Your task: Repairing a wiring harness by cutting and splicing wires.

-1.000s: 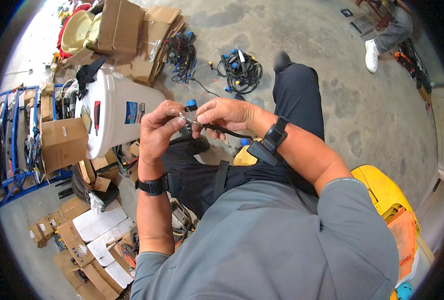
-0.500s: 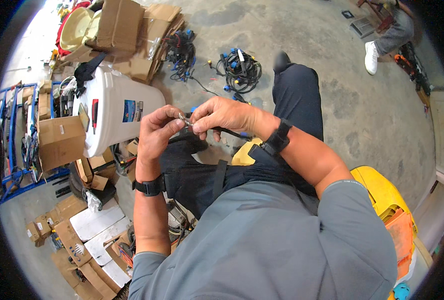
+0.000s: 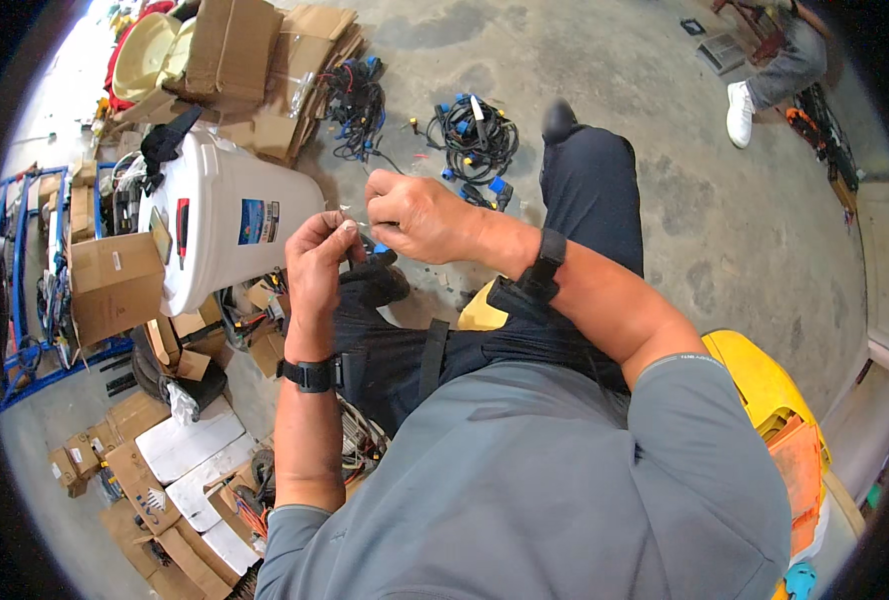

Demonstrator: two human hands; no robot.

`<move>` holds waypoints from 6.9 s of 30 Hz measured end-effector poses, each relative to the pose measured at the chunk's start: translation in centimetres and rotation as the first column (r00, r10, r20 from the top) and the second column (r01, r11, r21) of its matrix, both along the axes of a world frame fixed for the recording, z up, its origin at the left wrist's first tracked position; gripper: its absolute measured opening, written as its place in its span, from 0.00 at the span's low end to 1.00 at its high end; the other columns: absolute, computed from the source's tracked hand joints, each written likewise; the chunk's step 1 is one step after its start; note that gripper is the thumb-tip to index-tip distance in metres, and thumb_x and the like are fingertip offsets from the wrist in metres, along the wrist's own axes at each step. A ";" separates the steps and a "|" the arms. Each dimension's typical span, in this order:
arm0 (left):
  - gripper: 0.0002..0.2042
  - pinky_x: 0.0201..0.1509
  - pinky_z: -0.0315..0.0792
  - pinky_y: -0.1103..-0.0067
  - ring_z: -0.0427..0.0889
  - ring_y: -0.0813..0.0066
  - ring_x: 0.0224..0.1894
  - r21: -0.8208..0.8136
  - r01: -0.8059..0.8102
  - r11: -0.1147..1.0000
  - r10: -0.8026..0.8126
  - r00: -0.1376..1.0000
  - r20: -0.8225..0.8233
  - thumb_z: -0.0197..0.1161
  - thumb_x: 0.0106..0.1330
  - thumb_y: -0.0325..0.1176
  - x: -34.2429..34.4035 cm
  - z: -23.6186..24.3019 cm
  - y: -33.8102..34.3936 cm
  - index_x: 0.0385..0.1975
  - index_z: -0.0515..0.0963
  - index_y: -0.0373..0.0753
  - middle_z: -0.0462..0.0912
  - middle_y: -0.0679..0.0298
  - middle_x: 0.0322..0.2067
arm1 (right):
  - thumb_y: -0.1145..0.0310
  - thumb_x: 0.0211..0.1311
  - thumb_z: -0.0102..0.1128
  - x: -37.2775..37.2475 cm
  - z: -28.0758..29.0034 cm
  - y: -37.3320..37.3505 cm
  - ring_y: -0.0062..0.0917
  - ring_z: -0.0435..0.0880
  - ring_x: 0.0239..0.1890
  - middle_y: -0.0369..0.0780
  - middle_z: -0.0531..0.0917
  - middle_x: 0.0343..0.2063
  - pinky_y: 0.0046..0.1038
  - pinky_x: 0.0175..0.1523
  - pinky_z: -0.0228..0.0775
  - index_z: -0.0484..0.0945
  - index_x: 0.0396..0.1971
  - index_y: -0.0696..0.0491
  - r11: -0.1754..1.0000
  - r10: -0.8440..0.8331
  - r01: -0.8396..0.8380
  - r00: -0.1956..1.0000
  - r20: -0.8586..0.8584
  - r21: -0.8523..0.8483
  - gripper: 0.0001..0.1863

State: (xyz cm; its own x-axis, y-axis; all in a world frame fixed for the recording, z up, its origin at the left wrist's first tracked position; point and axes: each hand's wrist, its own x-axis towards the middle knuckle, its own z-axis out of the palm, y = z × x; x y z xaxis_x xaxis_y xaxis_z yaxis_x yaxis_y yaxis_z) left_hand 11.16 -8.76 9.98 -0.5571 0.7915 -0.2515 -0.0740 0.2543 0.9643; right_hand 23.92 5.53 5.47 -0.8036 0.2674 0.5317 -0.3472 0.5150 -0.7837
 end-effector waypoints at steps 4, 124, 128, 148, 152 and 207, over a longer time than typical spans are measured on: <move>0.04 0.25 0.67 0.83 0.74 0.79 0.20 0.000 -0.104 0.995 0.104 0.991 0.083 0.60 0.63 0.26 0.0 -0.9 0.3 0.29 0.77 0.32 0.77 0.65 0.21 | 0.78 0.49 0.60 -0.7 0.1 0.0 0.39 0.79 0.35 0.43 0.75 0.32 0.34 0.34 0.73 0.73 0.23 0.59 0.970 -0.098 0.104 0.994 -0.040 0.220 0.05; 0.13 0.23 0.67 0.85 0.77 0.78 0.21 0.098 0.057 0.994 -0.090 0.921 0.380 0.63 0.59 0.24 -11.6 -7.7 11.6 0.45 0.79 0.31 0.85 0.53 0.29 | 0.63 0.69 0.54 -15.0 -3.3 14.6 0.20 0.81 0.36 0.37 0.83 0.31 0.23 0.45 0.74 0.80 0.36 0.58 0.680 0.150 0.095 0.953 0.265 -0.727 0.13; 0.19 0.27 0.72 0.80 0.79 0.73 0.23 0.191 -0.039 0.981 -0.055 0.885 0.462 0.58 0.57 0.21 -11.6 -7.7 11.6 0.51 0.75 0.30 0.85 0.50 0.31 | 0.61 0.69 0.54 -14.7 -3.6 14.9 0.20 0.81 0.38 0.39 0.83 0.35 0.25 0.49 0.72 0.81 0.38 0.58 0.704 -0.009 0.165 0.975 0.223 -0.691 0.15; 0.21 0.38 0.78 0.78 0.86 0.63 0.35 0.285 -0.273 0.919 0.129 0.890 0.437 0.55 0.58 0.17 -12.5 -7.7 11.4 0.54 0.70 0.27 0.83 0.46 0.39 | 0.70 0.57 0.59 -14.9 -2.5 14.0 0.13 0.75 0.25 0.34 0.79 0.22 0.19 0.30 0.68 0.80 0.34 0.61 0.766 0.054 0.200 0.927 0.370 -0.611 0.09; 0.21 0.48 0.79 0.67 0.85 0.60 0.39 0.282 -0.286 0.916 0.149 0.893 0.425 0.58 0.59 0.19 -12.5 -7.8 11.3 0.54 0.71 0.30 0.83 0.48 0.39 | 0.70 0.58 0.58 -14.9 -3.1 13.5 0.14 0.77 0.27 0.34 0.80 0.23 0.20 0.33 0.69 0.80 0.35 0.61 0.782 0.164 0.130 0.901 0.401 -0.610 0.10; 0.05 0.29 0.78 0.76 0.85 0.64 0.30 0.260 -0.347 0.901 0.208 0.871 0.445 0.58 0.64 0.24 -12.4 -7.4 11.3 0.39 0.75 0.35 0.82 0.57 0.28 | 0.67 0.59 0.55 -14.9 -2.7 13.5 0.29 0.82 0.38 0.46 0.84 0.32 0.29 0.46 0.73 0.80 0.37 0.63 0.922 0.145 0.061 0.861 0.487 -0.383 0.15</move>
State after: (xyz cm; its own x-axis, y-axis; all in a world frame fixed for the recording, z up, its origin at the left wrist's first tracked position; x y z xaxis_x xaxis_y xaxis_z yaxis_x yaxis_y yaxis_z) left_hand -1.25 2.53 2.56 -0.6730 0.6932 -0.2579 -0.4873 -0.1533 0.8596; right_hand 9.00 19.04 2.78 -0.9441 0.3209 -0.0761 0.1276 0.1427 -0.9815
